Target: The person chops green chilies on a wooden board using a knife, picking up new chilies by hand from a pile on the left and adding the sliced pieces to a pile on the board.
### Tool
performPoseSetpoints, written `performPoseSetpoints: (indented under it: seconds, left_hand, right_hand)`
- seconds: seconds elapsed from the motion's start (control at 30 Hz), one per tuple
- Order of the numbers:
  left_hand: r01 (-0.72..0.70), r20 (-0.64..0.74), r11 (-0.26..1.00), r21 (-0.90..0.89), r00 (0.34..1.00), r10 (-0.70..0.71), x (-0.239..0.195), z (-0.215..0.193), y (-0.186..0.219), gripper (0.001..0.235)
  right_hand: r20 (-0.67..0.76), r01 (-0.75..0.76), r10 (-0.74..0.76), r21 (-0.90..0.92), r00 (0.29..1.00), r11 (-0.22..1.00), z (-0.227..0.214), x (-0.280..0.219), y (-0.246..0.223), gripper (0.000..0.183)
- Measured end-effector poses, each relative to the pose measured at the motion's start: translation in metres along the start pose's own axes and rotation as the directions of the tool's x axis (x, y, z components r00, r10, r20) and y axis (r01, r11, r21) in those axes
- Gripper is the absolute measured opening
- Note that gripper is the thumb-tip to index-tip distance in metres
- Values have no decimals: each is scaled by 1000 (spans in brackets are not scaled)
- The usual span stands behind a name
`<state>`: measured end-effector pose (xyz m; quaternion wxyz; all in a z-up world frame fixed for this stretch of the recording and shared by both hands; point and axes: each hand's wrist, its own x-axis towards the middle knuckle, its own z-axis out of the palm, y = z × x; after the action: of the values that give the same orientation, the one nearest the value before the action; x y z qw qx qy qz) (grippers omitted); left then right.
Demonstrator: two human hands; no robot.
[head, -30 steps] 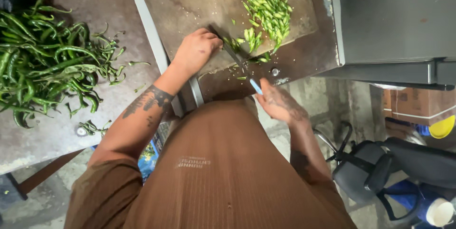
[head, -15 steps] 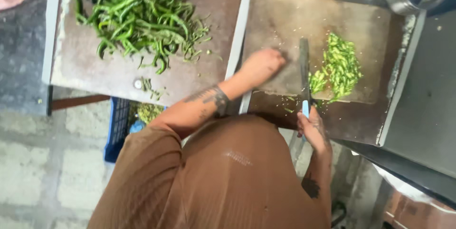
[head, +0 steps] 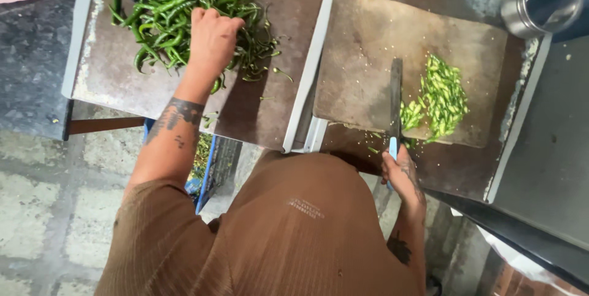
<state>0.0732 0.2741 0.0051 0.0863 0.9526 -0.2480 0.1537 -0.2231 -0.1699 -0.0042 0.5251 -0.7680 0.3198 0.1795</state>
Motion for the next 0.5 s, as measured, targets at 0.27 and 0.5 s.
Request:
performPoseSetpoints:
  seconds: [0.27, 0.5]
  left_hand:
    - [-20, -243, 979, -202, 969, -30, 45, -77, -22, 23]
    - [93, -72, 555, -827, 961, -268, 76, -102, 32, 10]
  right_hand:
    - [24, 16, -18, 64, 1000, 998, -1, 8, 9, 11]
    - [27, 5, -6, 60, 1000, 998, 0, 4, 1, 13]
